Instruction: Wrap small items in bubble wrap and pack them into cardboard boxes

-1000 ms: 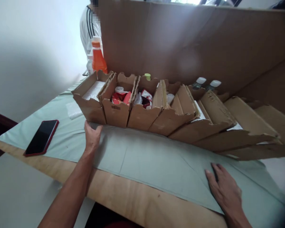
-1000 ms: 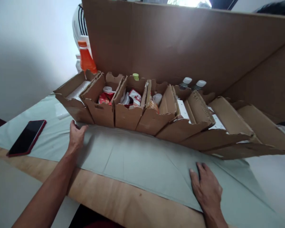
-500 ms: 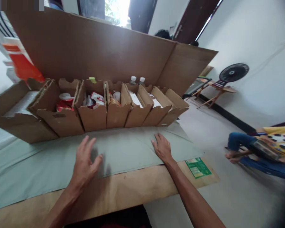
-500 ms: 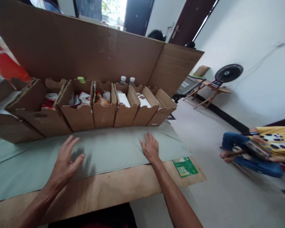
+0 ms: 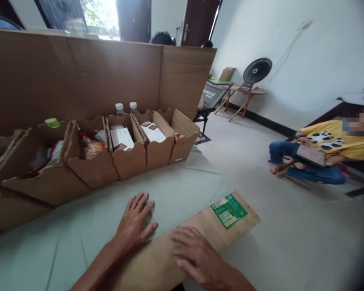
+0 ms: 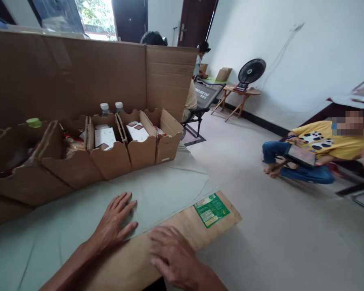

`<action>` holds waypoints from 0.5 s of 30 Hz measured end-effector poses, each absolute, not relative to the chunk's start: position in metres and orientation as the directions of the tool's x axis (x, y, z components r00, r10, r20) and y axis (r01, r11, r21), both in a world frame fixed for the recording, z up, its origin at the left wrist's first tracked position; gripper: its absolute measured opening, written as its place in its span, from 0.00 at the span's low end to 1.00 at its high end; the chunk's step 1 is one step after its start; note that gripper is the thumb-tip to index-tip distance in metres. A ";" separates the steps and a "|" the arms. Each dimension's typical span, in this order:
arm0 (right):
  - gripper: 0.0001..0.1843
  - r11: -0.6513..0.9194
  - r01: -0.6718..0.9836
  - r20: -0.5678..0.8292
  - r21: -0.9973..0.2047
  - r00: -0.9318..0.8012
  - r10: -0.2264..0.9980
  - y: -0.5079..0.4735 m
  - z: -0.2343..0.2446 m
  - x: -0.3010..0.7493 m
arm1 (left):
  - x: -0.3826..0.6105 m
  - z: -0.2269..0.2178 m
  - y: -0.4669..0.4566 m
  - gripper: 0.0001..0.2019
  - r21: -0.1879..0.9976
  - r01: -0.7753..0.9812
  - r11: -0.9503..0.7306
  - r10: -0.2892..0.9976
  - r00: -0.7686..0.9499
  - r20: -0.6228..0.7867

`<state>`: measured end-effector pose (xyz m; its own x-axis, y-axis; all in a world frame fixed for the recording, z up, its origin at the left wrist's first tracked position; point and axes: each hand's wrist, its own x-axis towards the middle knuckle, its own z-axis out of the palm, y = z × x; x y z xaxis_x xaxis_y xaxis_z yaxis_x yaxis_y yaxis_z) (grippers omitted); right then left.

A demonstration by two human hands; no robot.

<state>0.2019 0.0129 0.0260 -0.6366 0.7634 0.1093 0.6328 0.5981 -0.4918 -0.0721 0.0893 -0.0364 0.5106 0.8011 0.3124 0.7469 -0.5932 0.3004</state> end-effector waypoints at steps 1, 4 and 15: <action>0.13 0.592 0.610 0.164 -0.526 -0.610 0.775 0.022 0.040 0.214 | -0.072 -0.039 0.089 0.28 0.271 0.742 -0.613 0.784 0.529 0.324; 0.15 0.535 0.642 0.413 -0.549 -0.348 0.842 0.082 0.095 0.247 | -0.076 -0.043 0.088 0.30 0.203 0.735 -0.647 0.749 0.564 0.347; 0.10 0.246 0.964 -0.110 -0.106 -0.257 0.960 0.388 0.200 0.174 | -0.072 -0.038 0.086 0.34 0.095 0.750 -0.655 0.723 0.584 0.370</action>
